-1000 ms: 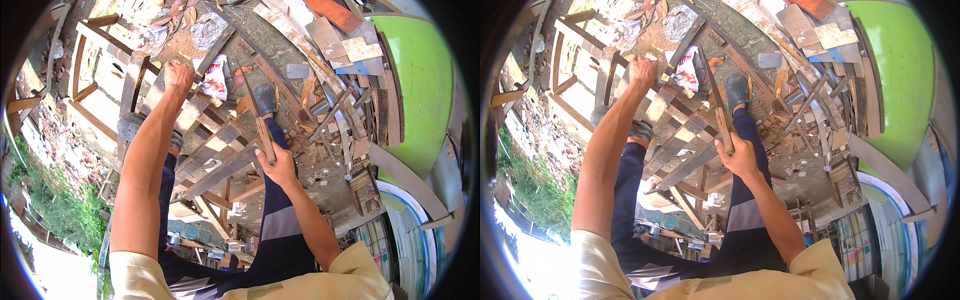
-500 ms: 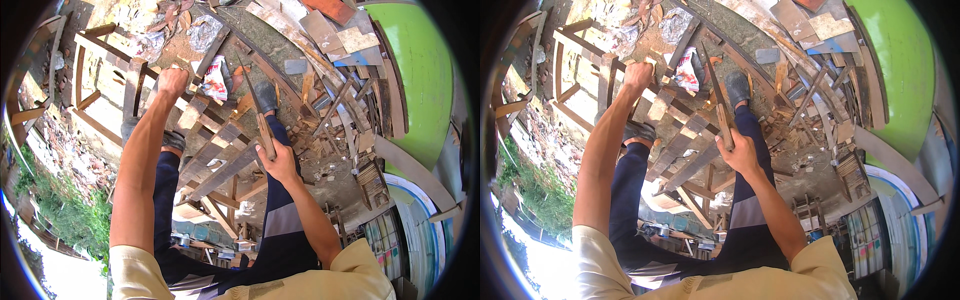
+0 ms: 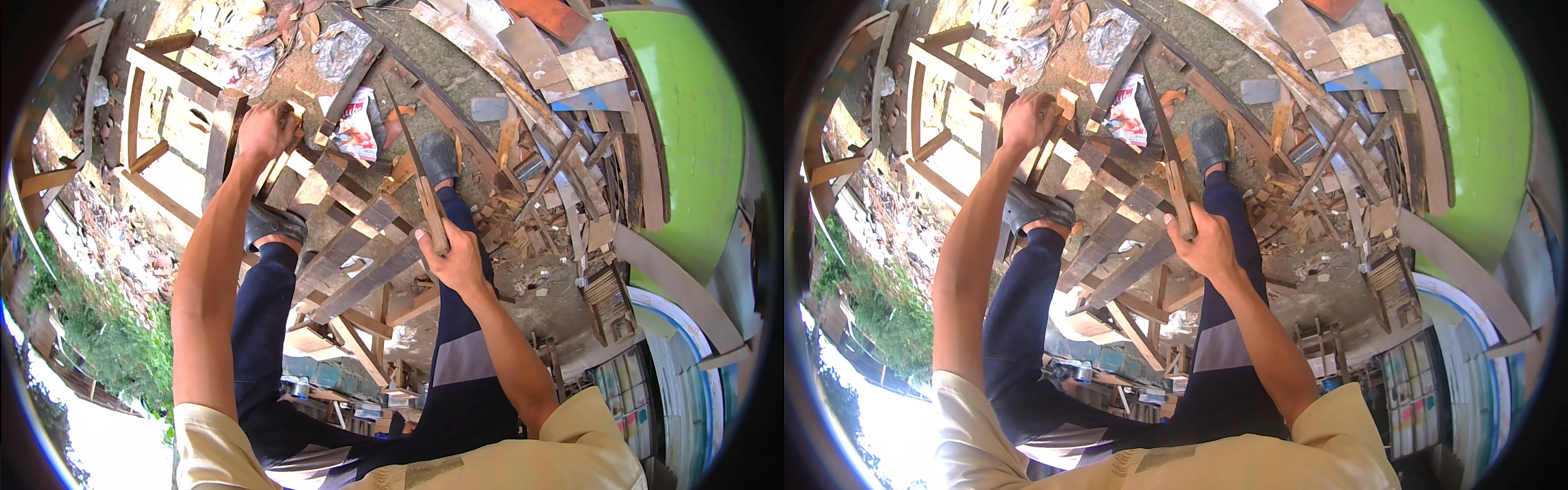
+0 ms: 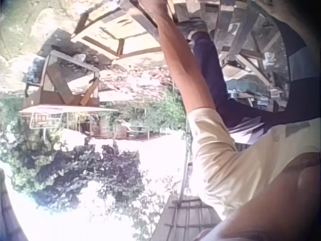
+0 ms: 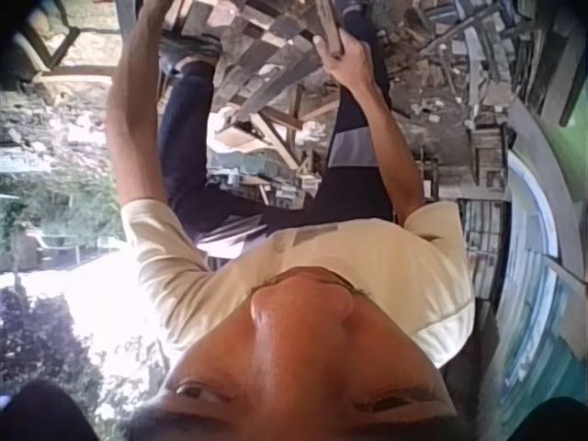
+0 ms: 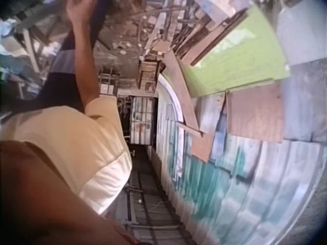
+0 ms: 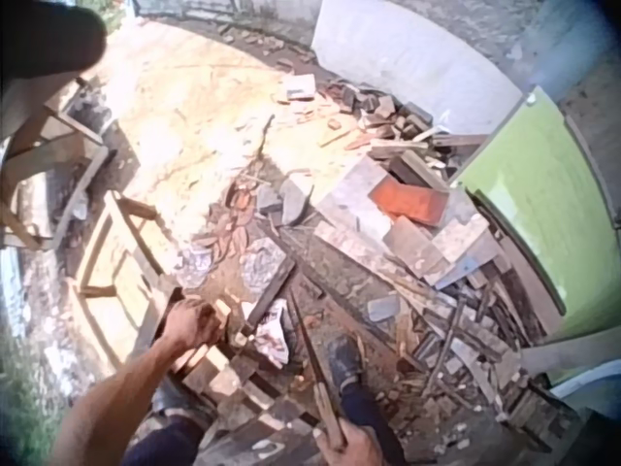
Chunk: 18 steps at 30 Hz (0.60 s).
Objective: The person sits on the ground and uses a hand saw to scrape and smooth the surface of a wooden frame. They repeatedly move the saw back and forth across the wood, occasionally adjusting their grip and the frame's position.
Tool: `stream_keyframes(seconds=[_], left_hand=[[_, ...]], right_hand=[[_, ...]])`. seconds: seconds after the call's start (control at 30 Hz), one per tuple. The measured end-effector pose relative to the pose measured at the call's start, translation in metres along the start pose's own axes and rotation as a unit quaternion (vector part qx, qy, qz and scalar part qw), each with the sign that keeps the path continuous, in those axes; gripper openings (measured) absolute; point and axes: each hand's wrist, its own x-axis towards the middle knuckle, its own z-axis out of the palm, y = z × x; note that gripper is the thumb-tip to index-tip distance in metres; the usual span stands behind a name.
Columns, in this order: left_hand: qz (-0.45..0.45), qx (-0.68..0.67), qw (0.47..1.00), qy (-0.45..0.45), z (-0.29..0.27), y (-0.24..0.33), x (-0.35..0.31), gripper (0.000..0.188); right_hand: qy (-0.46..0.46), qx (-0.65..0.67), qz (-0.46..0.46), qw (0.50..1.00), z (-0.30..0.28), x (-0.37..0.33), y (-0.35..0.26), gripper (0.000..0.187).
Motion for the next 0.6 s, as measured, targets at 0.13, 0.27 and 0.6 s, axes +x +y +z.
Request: stream_keyframes(seconds=[0.13, 0.27, 0.6], left_hand=[[0.131, 0.089, 0.979, 0.129, 0.000, 0.014, -0.018, 0.019], [0.164, 0.070, 0.982, 0.067, 0.003, 0.010, -0.020, 0.011], [-0.188, -0.158, 0.946, 0.211, -0.014, 0.006, 0.009, 0.045]], right_hand=[[-0.006, -0.013, 0.008, 1.000, -0.003, 0.001, 0.000, 0.024], [-0.012, -0.009, 0.009, 1.000, -0.003, 0.002, 0.001, 0.025], [-0.051, -0.001, -0.014, 0.999, -0.007, 0.003, -0.011, 0.021]])
